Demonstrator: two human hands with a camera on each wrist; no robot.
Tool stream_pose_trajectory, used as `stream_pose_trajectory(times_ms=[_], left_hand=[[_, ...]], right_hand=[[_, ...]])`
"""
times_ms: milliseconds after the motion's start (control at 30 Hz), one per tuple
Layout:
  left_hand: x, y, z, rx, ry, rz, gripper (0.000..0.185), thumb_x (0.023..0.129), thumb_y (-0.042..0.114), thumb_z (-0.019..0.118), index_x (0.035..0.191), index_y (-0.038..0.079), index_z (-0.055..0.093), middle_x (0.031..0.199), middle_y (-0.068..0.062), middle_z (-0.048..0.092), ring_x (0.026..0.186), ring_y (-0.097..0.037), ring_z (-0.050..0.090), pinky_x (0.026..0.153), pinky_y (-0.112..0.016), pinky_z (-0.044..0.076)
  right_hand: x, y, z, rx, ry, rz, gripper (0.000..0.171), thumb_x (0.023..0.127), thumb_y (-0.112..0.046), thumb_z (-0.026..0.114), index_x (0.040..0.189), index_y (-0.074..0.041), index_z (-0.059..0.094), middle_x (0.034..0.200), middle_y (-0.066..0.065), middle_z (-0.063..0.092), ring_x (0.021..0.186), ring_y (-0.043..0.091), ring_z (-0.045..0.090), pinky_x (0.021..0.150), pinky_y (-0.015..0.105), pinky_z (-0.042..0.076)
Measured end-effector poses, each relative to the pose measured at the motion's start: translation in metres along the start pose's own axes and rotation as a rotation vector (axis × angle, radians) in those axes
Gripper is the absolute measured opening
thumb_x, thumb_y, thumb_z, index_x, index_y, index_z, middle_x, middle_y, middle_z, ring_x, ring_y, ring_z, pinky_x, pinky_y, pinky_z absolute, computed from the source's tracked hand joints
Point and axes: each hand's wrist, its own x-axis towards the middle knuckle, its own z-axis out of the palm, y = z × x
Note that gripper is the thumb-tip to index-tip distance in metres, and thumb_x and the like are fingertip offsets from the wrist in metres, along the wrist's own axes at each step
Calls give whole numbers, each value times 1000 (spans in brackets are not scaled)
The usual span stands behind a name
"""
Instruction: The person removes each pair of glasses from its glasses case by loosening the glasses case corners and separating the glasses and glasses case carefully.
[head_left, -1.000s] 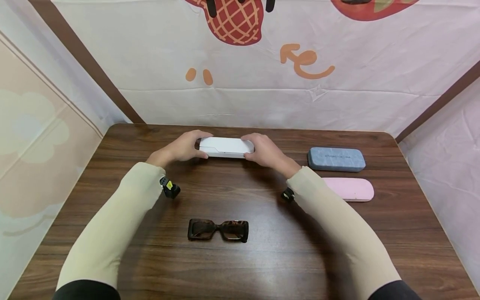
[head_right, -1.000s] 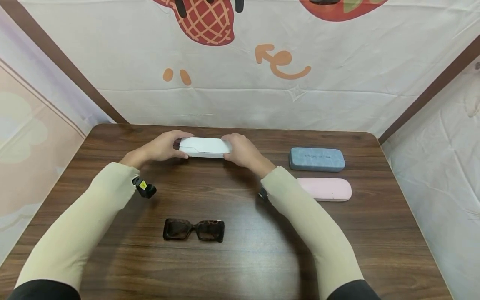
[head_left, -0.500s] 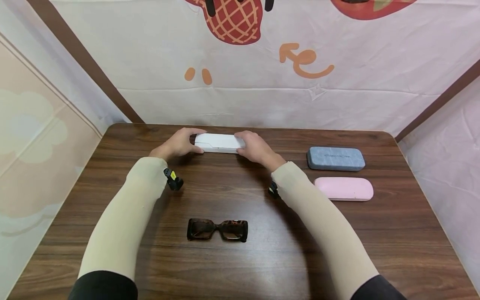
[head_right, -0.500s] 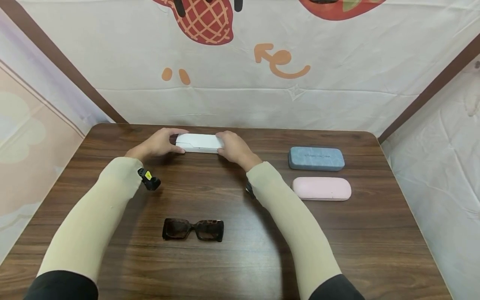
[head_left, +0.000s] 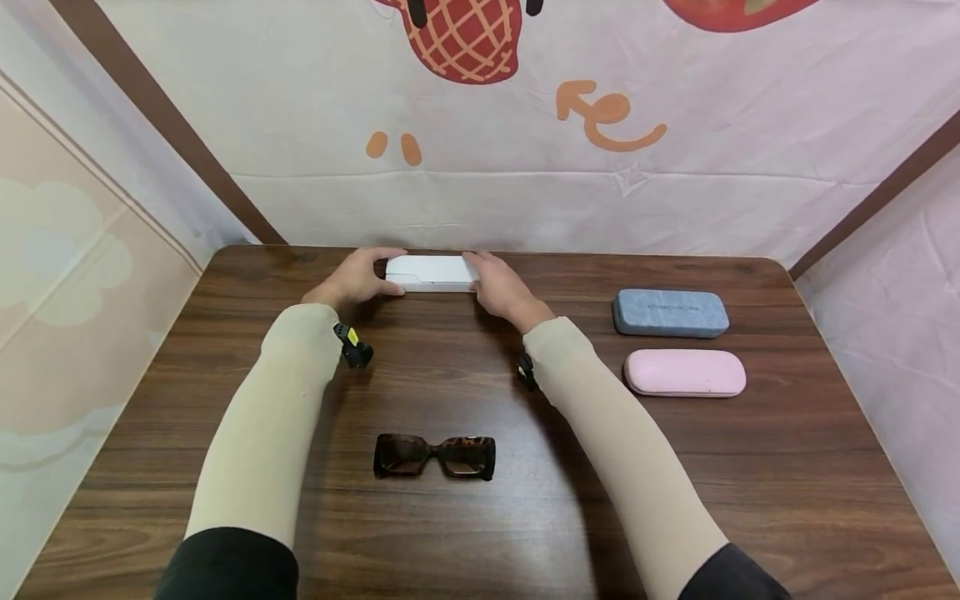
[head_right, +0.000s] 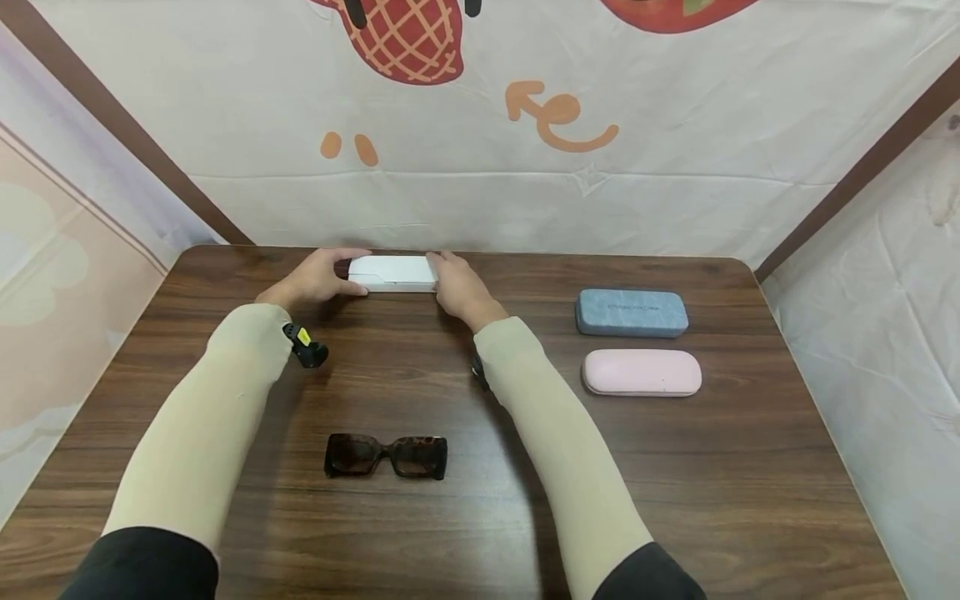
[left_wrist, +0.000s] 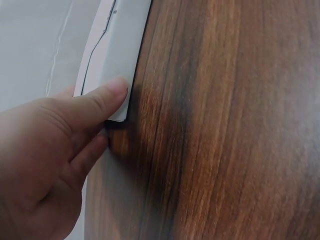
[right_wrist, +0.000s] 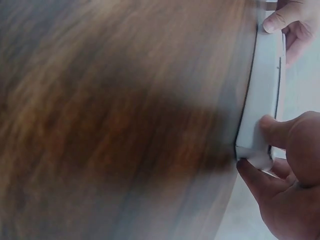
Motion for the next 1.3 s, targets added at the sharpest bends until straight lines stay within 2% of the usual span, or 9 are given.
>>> stream_pose_trajectory(times_ms=[233, 433, 600, 767, 933, 1033, 1133, 1200, 1300], left_hand=[[4, 0, -3, -21, 5, -24, 73, 89, 15, 80, 152, 5, 45, 157, -23, 38, 146, -40, 30, 119, -55, 22], [5, -1, 0, -44, 3, -18, 73, 91, 16, 78, 154, 7, 43, 158, -21, 37, 147, -38, 29, 119, -53, 22], [5, 3, 1, -61, 3, -37, 72, 92, 16, 78, 154, 7, 43, 159, -20, 36, 147, -38, 29, 119, -53, 21], [4, 6, 2, -83, 9, -60, 72, 92, 16, 77, 155, 9, 42, 159, -20, 36, 146, -37, 29, 119, -53, 21], [5, 5, 4, -84, 16, -62, 72, 93, 15, 76, 155, 10, 41, 158, -21, 36, 146, -38, 30, 119, -53, 22], [5, 4, 6, -88, 17, -63, 72, 93, 14, 76, 155, 9, 41, 158, -22, 35, 145, -39, 31, 119, -53, 22], [4, 3, 8, -101, 23, -58, 72, 93, 12, 76, 155, 8, 41, 158, -22, 35, 145, -38, 31, 119, -53, 22], [4, 3, 8, -101, 24, -51, 72, 92, 12, 76, 155, 7, 40, 158, -22, 35, 146, -38, 30, 119, -52, 21], [4, 5, 7, -108, 26, -41, 74, 92, 12, 76, 155, 6, 39, 158, -22, 35, 145, -38, 31, 119, -52, 22]], right_hand=[[5, 1, 3, -4, -1, 13, 60, 107, -9, 49, 162, -10, 24, 168, 13, 18, 150, 30, 30, 116, 38, 34], [4, 2, 3, -39, -43, 24, 62, 108, -5, 41, 164, -12, 15, 170, 13, 7, 150, 32, 28, 114, 38, 36], [2, 3, 0, -31, -61, 13, 62, 109, -6, 40, 164, -12, 13, 170, 14, 2, 149, 33, 30, 111, 39, 40], [0, 6, 1, -34, -87, -8, 71, 107, -10, 46, 164, -12, 3, 169, 16, -10, 150, 33, 27, 98, 36, 46], [-3, 9, 3, 28, -118, 15, 78, 107, -15, 49, 164, -19, -5, 166, 16, -24, 126, 32, 56, 73, 34, 45], [-4, 9, 2, 68, -143, 25, 80, 107, -16, 50, 164, -21, -6, 165, 16, -27, 119, 32, 60, 70, 34, 44], [-4, 9, 1, 72, -161, 23, 82, 106, -17, 51, 164, -21, -7, 165, 16, -27, 138, 34, 47, 79, 36, 47], [-5, 9, 0, 70, -172, 21, 83, 106, -17, 52, 164, -22, -8, 165, 16, -27, 149, 34, 30, 91, 39, 48], [-6, 8, -4, 53, -190, 16, 87, 106, -19, 54, 163, -22, -12, 165, 15, -28, 155, 33, 11, 108, 43, 41]])
